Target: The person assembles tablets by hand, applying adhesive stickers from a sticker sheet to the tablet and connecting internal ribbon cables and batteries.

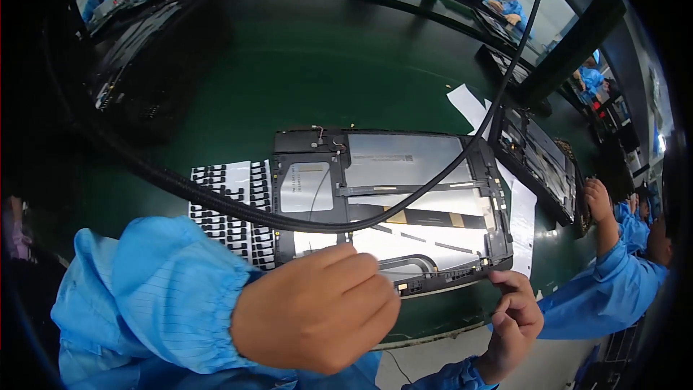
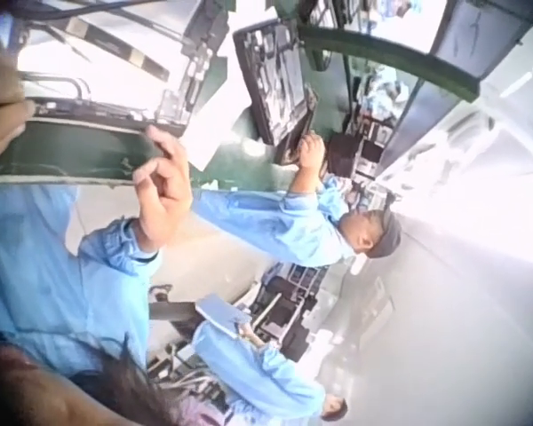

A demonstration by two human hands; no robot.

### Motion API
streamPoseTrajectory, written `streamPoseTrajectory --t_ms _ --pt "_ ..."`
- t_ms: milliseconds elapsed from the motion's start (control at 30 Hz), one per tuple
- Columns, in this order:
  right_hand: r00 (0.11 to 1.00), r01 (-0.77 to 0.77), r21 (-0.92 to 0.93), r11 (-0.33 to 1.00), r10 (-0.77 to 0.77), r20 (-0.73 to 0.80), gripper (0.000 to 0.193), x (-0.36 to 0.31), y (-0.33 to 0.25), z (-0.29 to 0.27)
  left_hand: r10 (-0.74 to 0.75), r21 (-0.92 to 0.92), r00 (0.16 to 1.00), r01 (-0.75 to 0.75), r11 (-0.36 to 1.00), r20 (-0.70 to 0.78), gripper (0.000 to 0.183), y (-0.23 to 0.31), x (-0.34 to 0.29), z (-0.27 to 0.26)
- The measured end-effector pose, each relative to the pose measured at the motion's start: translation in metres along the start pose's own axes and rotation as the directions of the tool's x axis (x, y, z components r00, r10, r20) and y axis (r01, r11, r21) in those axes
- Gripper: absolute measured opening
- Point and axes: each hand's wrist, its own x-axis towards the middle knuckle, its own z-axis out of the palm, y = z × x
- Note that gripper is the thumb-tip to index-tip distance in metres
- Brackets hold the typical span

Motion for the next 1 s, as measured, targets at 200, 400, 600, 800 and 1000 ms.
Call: streamPoseTrajectory --t_ms 200,400,600,800,1000 --pt "0.998 0.055 0.024 0.998 -0.055 -0.010 0.012 -0.002 0.008 0.003 -0.066 0.026 0.995 0.064 0.998 0.070 0.014 0.002 0.015 0.007" --pt "0.998 0.049 0.070 0.996 -0.046 -0.042 0.014 -0.005 0.010 0.006 -0.105 0.066 0.979 0.095 0.993 0.172 0.014 0.006 0.021 0.007" --pt "0.996 0.079 0.089 0.993 -0.076 -0.043 0.015 -0.006 0.016 0.005 -0.140 0.021 0.984 0.139 0.990 0.113 0.011 0.006 0.024 0.017" --pt "0.996 0.089 0.107 0.990 -0.087 -0.023 0.016 -0.006 0.017 0.005 -0.243 -0.101 0.964 0.253 0.962 0.104 0.007 0.006 0.022 0.015" --pt "0.957 0.288 -0.206 0.935 -0.275 0.091 0.016 -0.006 0.004 0.006 -0.266 -0.073 0.952 0.279 0.958 0.149 0.011 0.011 0.019 0.012"
